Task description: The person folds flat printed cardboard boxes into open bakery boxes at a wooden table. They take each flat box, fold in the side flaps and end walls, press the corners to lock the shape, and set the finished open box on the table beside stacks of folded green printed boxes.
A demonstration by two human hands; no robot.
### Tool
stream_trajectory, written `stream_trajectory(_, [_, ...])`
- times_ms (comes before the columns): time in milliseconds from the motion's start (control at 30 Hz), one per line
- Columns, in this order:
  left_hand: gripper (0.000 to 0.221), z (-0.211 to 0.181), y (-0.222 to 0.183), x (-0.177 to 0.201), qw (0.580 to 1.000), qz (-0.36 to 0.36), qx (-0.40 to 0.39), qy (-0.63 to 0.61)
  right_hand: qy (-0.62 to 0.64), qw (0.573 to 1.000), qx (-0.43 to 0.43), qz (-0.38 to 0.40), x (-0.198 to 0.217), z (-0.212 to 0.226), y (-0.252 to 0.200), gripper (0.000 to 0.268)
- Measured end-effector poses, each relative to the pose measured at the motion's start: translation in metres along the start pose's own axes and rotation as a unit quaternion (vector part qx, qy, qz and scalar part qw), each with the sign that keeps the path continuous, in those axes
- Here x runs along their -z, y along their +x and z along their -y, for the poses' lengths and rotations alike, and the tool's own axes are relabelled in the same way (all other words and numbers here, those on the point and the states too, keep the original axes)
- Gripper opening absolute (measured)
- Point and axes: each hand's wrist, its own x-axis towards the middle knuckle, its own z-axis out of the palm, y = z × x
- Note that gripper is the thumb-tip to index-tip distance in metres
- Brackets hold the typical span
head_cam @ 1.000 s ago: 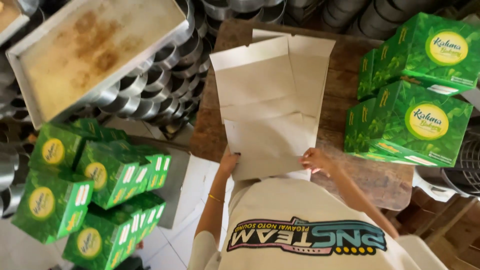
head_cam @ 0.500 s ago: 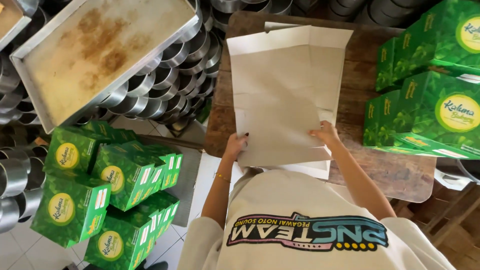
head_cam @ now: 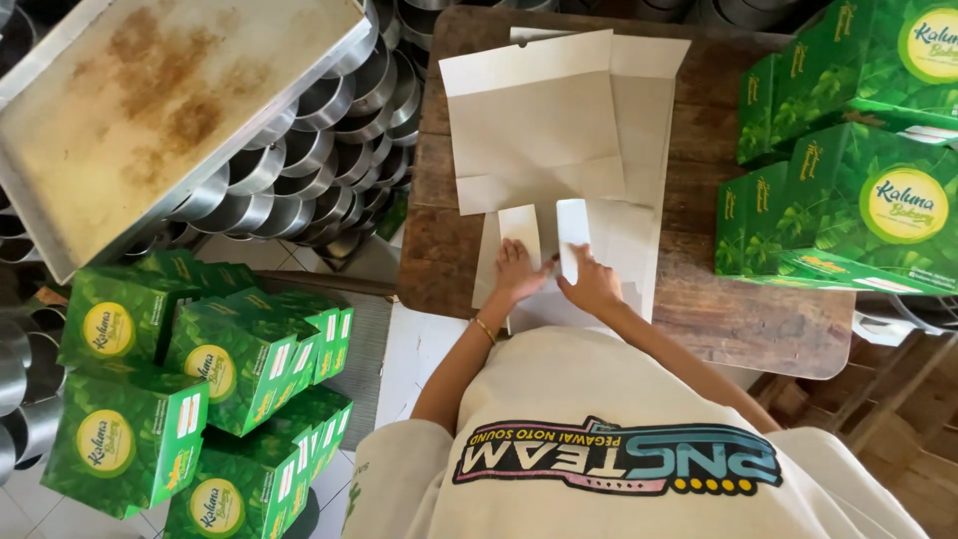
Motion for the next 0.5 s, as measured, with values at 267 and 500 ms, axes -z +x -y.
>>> stream_trajectory(267, [0.049, 0.040, 0.001, 0.068, 0.983, 0.020, -0.062, 0.170, -0.151, 0.983, 0.085, 0.067, 0.004, -0.028, 0.021, 0.045])
stream_trajectory(500, [0.087, 0.071, 0.015, 0.057, 0.930, -0.113, -0.250, 0.243, -0.125, 0.944, 0.295, -0.072, -0.021, -0.108, 0.064, 0.030])
